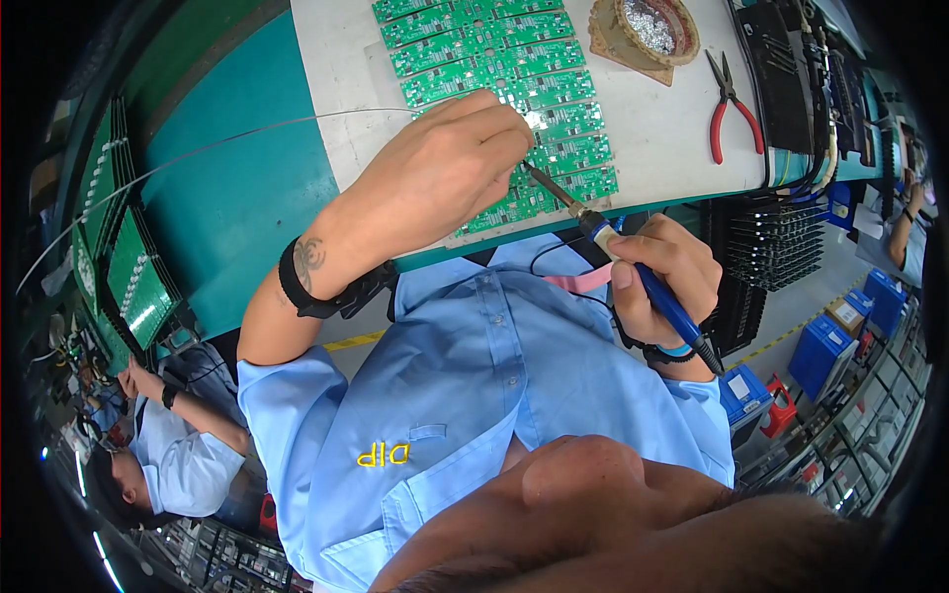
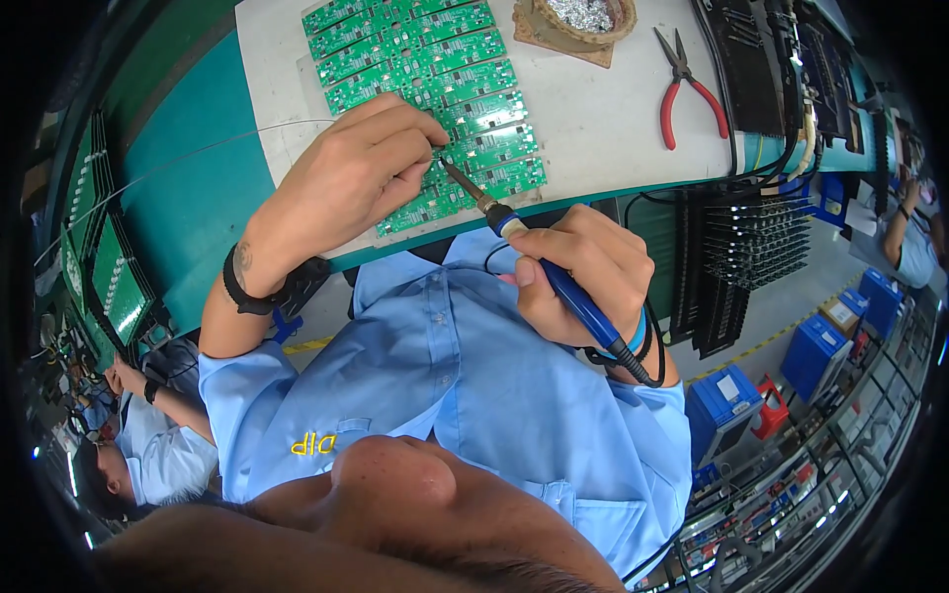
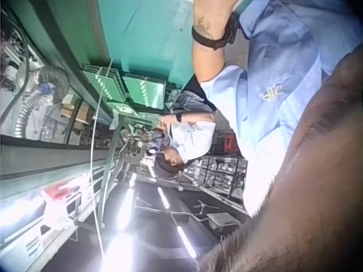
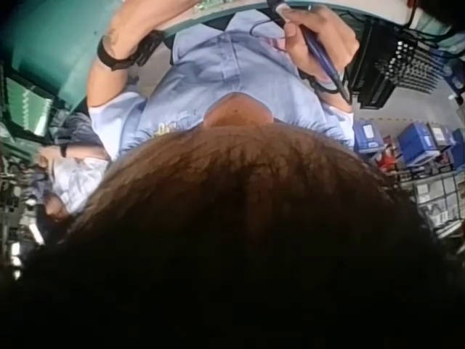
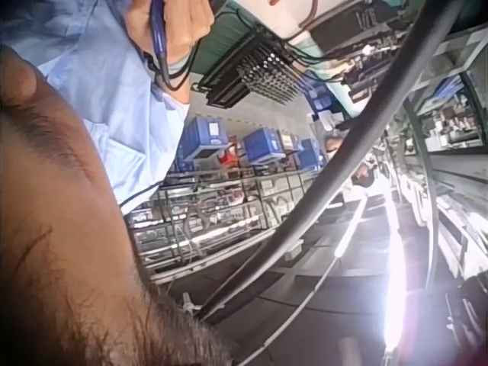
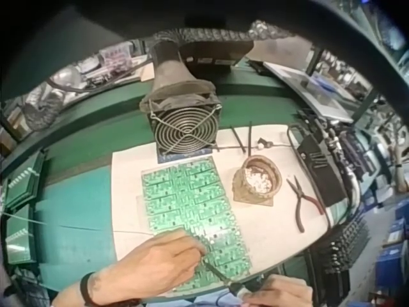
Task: The person solders components onto a circuit board using a soldering iron and wire, then flips the board over and places it into a rack. After placing a new circuit board onto the work surface, they resume soldering components onto it.
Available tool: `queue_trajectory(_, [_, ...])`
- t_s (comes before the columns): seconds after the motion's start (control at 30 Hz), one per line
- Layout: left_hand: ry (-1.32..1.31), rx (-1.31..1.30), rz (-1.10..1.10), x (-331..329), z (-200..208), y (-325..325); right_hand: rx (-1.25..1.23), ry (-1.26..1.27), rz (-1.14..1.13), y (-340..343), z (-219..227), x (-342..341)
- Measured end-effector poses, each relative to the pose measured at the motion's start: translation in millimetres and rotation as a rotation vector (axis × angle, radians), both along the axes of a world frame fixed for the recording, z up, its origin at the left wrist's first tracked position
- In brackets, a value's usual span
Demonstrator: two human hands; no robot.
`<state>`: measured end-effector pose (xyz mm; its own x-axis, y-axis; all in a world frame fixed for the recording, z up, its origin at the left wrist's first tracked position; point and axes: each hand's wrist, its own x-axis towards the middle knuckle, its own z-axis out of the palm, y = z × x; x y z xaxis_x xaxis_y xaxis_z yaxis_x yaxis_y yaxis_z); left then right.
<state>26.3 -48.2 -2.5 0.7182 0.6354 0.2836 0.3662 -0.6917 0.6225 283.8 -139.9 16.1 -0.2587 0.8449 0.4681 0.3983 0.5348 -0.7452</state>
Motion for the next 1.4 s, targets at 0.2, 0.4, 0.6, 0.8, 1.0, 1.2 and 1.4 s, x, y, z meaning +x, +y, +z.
queue_trajectory(0.2, [0.019, 0.011, -0.011, -0.6, -0.7, 0.2, 0.007, 0.011, -0.007, -1.7, -2.0, 1.4])
queue_trajectory(0.4, [0.018, 0.009, 0.002, -1.6, 0.2, 0.7, -0.009, 0.000, -0.043, -0.4, 3.2, 10.9])
queue_trajectory(0.6, [-0.068, 0.096, 0.081, -6.6, 3.1, 7.8, 0.056, 0.002, -0.273, 17.8, -13.4, 25.9])
queue_trajectory(0.8, [-0.056, -0.060, 0.213, -9.0, 6.4, 7.5, 0.032, -0.059, -0.388, 38.3, -17.6, 20.0])
queue_trajectory(1.0, [-0.122, -0.002, 0.182, -4.7, 2.5, 8.6, 0.001, 0.116, -0.173, 13.7, -11.6, 25.9])
queue_trajectory(1.2, [0.056, 0.155, 0.069, -9.9, 11.7, 10.8, -0.084, 0.104, -0.085, 1.9, -5.9, 19.8])
queue_trajectory(1.4, [0.013, 0.071, 0.100, -9.5, 5.7, 9.7, -0.117, 0.132, -0.085, -0.3, -6.0, 15.7])
